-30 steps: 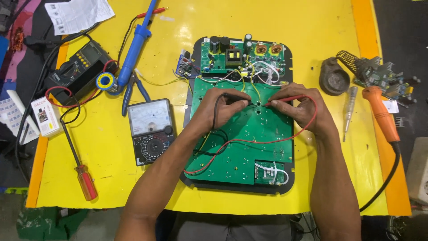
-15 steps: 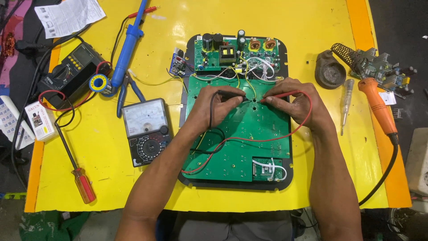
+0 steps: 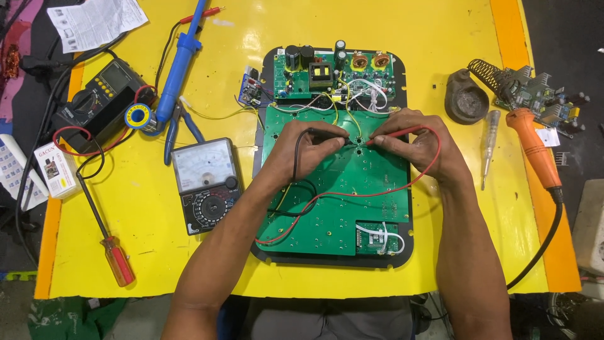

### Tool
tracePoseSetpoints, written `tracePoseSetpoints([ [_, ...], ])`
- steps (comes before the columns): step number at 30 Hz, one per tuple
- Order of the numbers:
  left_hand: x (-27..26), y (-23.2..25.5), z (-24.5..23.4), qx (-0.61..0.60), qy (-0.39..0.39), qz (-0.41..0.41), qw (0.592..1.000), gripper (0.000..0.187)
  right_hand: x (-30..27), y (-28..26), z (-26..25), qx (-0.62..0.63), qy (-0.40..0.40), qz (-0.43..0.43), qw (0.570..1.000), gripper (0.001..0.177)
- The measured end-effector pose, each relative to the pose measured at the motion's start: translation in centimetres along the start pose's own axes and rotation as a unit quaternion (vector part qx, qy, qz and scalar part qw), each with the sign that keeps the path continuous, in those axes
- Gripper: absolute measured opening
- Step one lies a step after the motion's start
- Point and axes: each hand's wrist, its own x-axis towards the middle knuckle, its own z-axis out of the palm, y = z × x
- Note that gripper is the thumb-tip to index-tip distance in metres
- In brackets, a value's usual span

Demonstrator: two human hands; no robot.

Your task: The person uses a multimeter to test a green circuit board placed on a yellow workbench. They connect the multimeter probes to various points on the board, moving the probes to different components and solder points throughout the clip.

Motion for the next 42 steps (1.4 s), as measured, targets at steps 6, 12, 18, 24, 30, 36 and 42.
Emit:
tracePoseSetpoints([
  [6,-0.1,0.3,0.0,-0.007,-0.012,0.002,1.0,0.02,0.2,-0.1,0.1,-0.02,-0.004,-0.018,1.0,0.012],
  [12,-0.1,0.1,-0.1,-0.003,-0.024,0.008,1.0,0.019,0.1,-0.5,0.2,-0.022,-0.002,-0.013,1.0,0.012],
  [18,-0.2,-0.1,-0.1,-0.004,-0.027,0.018,0.999,0.019,0.0,0.2,0.2,-0.039,0.001,-0.02,0.999,0.013],
  [24,0.0,1.7,-0.2,0.034,-0.035,-0.029,0.998,0.017,0.0,-2.1,0.5,-0.072,-0.022,-0.025,0.997,0.01],
  [30,-0.2,1.4,-0.2,0.029,-0.043,-0.026,0.998,0.019,0.2,-2.1,1.2,-0.07,-0.04,-0.067,0.994,0.009],
  [36,-0.4,0.9,0.0,-0.004,-0.03,0.019,0.999,0.019,-0.1,-0.8,1.4,-0.043,-0.009,-0.02,0.999,0.014],
  [42,0.1,-0.1,-0.1,0.011,-0.02,0.002,1.0,0.02,-0.3,0.0,0.2,0.002,-0.002,0.002,1.0,0.012],
])
